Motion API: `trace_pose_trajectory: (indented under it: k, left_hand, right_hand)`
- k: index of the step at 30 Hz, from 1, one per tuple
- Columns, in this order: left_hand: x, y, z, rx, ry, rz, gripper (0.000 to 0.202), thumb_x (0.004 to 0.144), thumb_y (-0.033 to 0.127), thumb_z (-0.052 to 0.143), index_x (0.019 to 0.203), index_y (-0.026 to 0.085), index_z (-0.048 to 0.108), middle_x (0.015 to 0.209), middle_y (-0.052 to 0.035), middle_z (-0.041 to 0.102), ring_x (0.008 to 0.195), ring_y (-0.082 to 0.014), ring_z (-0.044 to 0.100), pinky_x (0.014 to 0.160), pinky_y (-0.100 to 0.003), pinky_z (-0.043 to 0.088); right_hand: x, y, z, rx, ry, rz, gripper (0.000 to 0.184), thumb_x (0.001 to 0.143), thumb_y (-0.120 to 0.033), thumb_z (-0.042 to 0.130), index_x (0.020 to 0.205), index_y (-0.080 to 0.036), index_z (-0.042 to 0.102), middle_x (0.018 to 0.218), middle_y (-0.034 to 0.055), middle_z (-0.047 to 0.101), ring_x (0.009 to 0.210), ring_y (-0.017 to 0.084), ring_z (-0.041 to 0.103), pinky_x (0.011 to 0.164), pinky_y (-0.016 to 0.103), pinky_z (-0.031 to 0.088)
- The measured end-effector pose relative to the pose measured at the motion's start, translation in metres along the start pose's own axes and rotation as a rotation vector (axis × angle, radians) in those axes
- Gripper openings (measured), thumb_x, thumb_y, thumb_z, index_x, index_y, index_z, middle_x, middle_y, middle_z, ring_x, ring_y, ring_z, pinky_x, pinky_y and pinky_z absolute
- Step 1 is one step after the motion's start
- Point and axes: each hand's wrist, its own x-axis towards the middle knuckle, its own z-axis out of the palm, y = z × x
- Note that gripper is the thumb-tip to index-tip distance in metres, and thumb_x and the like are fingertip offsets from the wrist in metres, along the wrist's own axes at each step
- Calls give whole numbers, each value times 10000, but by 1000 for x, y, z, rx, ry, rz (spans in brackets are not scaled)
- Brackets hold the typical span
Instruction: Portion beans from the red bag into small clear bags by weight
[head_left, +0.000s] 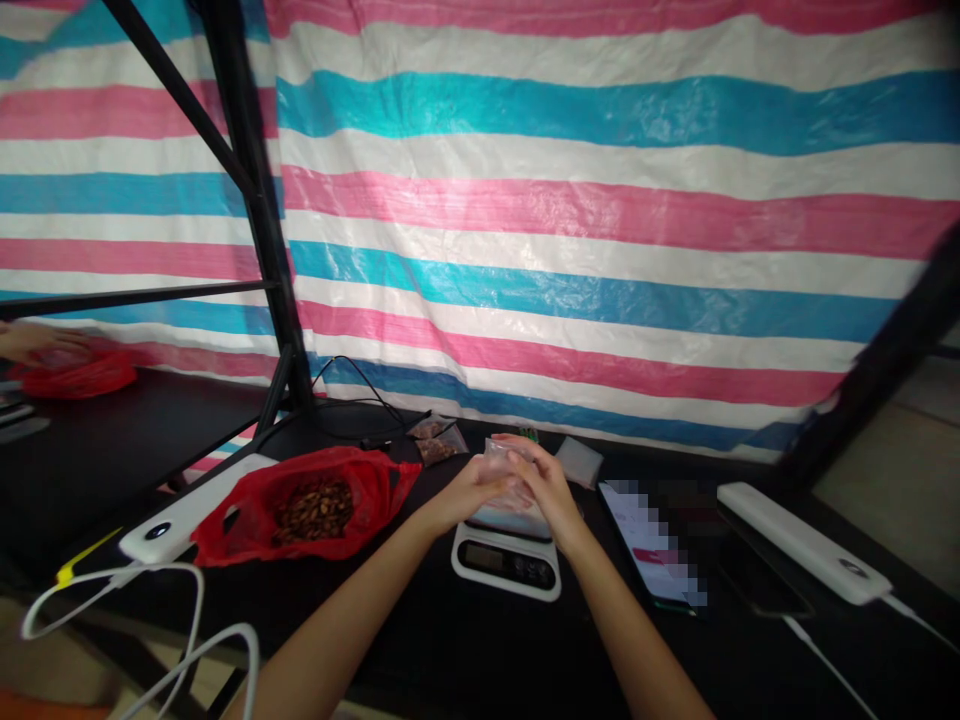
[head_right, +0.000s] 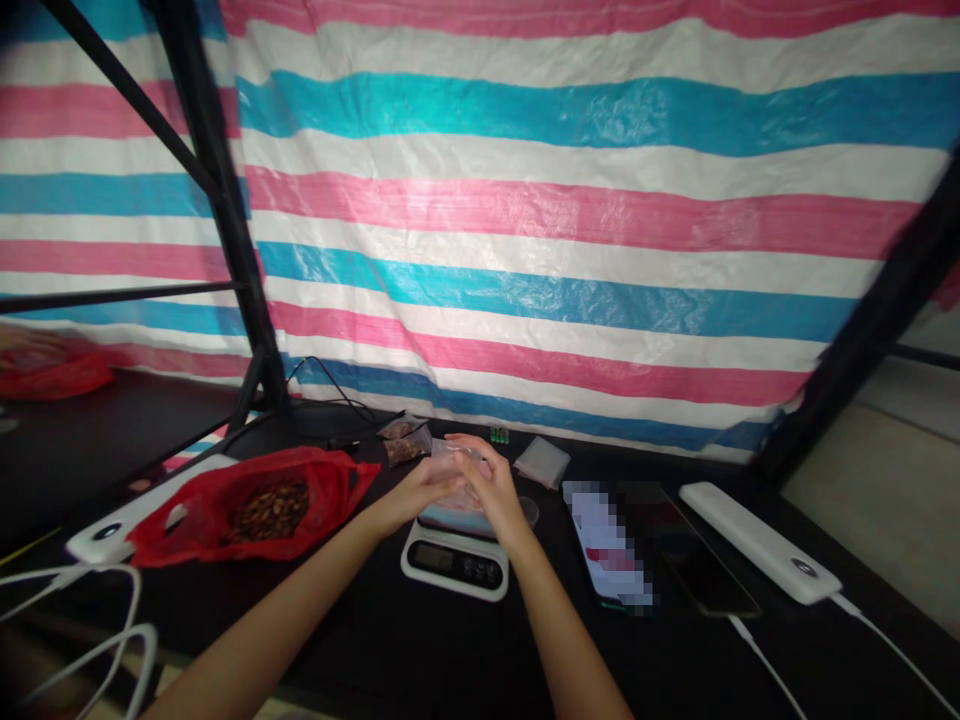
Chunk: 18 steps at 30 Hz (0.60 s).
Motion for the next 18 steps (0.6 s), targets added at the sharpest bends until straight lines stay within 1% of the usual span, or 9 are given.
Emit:
trace_pose_trajectory:
  k: [2, 3, 5, 7, 9, 13, 16, 18]
  left_hand:
    - [0, -3, 1, -11, -13, -62, 425, 671, 410, 676, 960, 100, 641, 793, -82, 683, 731, -193, 646, 769, -346, 496]
    - [0, -4, 1, -21, -24, -84, 424, 660, 402, 688, 950, 98, 639, 765, -75, 683, 706, -190, 646, 759, -346, 499]
    - [0, -9, 2, -52, -54, -99, 434, 650, 384, 701, 972, 103, 626, 754, -67, 682, 689, -185, 646, 736, -341, 507]
    - [0, -12, 1, -90, -96, -100, 430, 654, 377, 700, 978, 107, 619, 748, -64, 682, 678, -178, 646, 715, -330, 513]
    - [0, -14, 1, -120, -123, -122, 411, 655, 379, 698, 949, 102, 622, 734, -63, 680, 665, -174, 647, 706, -322, 514]
    - [-1, -13, 1, -136, -78, -172, 422, 637, 371, 714, 938, 92, 615, 697, -59, 673, 616, -175, 650, 664, -323, 522]
    - [-1, -12, 1, -130, -40, -173, 419, 625, 358, 723, 923, 85, 614, 682, -61, 670, 592, -179, 649, 625, -315, 524]
    - [-1, -12, 1, -128, -33, -171, 397, 622, 352, 725, 891, 80, 619, 674, -63, 668, 586, -180, 649, 615, -311, 523]
  right_hand:
    - [-1, 2, 0, 53, -38, 100, 340, 701, -405, 648, 980, -211, 662, 991, 76, 676, 927, 242, 616, 825, 383, 474]
    - [-1, 3, 0, 65, -38, 138, 367, 680, -407, 667, 986, -204, 665, 968, 77, 686, 896, 249, 630, 807, 389, 485]
    - [-2, 5, 1, 71, -18, 184, 363, 663, -419, 679, 948, -193, 686, 930, 78, 699, 861, 261, 644, 778, 391, 501]
    - [-3, 6, 2, 69, 0, 192, 349, 665, -425, 675, 925, -192, 698, 908, 75, 704, 853, 265, 649, 771, 389, 508]
    - [-4, 4, 4, 63, 7, 190, 346, 676, -415, 669, 941, -194, 695, 904, 71, 706, 857, 264, 650, 782, 389, 509]
    - [-5, 0, 7, 88, 6, 207, 328, 680, -397, 669, 928, -185, 698, 901, 72, 707, 860, 261, 652, 794, 382, 511]
    - [-5, 0, 8, 108, 8, 197, 315, 679, -401, 666, 911, -190, 702, 905, 65, 706, 858, 258, 653, 783, 377, 518]
    - [-5, 1, 8, 83, 24, 180, 300, 685, -397, 661, 900, -193, 703, 915, 61, 705, 861, 256, 651, 768, 366, 525]
